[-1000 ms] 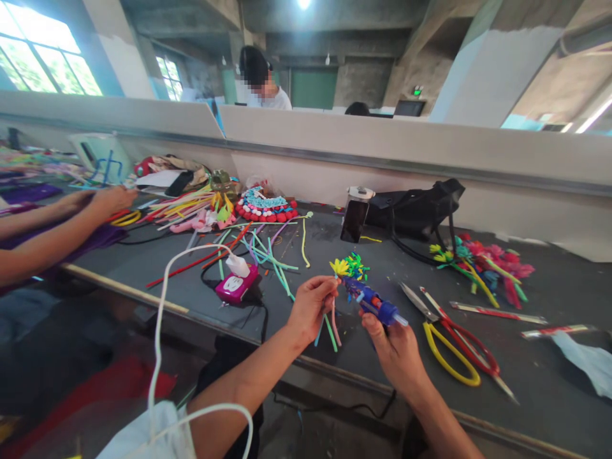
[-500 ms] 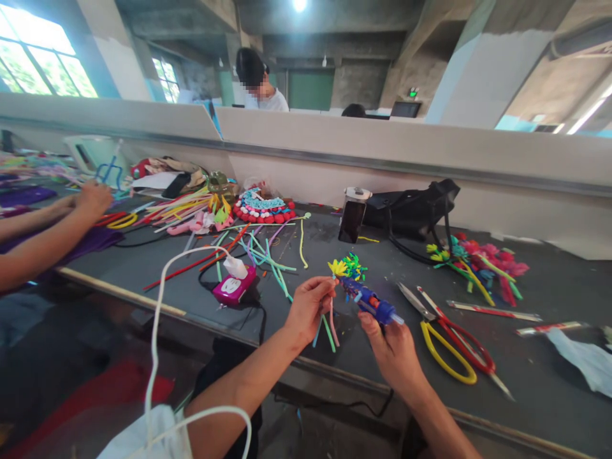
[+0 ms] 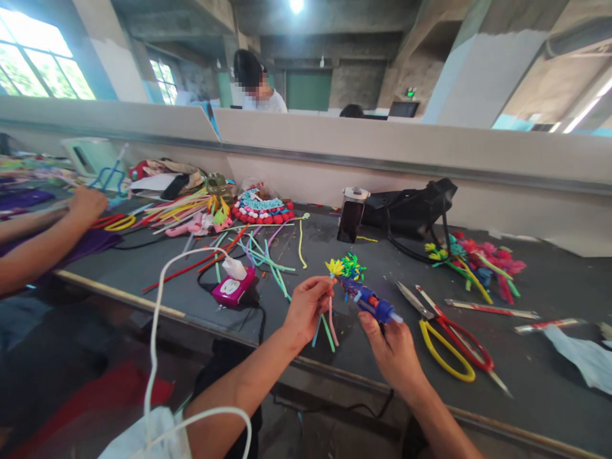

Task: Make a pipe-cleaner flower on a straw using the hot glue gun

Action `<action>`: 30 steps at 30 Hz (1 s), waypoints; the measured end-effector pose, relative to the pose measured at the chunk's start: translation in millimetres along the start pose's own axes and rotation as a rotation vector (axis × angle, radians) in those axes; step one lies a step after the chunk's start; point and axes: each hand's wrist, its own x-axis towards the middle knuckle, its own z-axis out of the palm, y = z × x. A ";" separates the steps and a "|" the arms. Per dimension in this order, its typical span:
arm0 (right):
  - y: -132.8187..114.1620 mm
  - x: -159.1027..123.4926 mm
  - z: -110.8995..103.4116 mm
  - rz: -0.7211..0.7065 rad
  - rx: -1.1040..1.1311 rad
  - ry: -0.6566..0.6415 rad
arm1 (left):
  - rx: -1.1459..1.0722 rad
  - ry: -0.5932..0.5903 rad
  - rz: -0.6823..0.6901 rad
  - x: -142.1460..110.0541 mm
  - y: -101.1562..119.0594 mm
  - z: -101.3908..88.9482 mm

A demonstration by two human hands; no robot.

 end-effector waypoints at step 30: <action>156.3 -14.4 -94.5 0.600 -0.724 0.048 | 0.054 -0.008 0.046 6.0 0.6 -6.7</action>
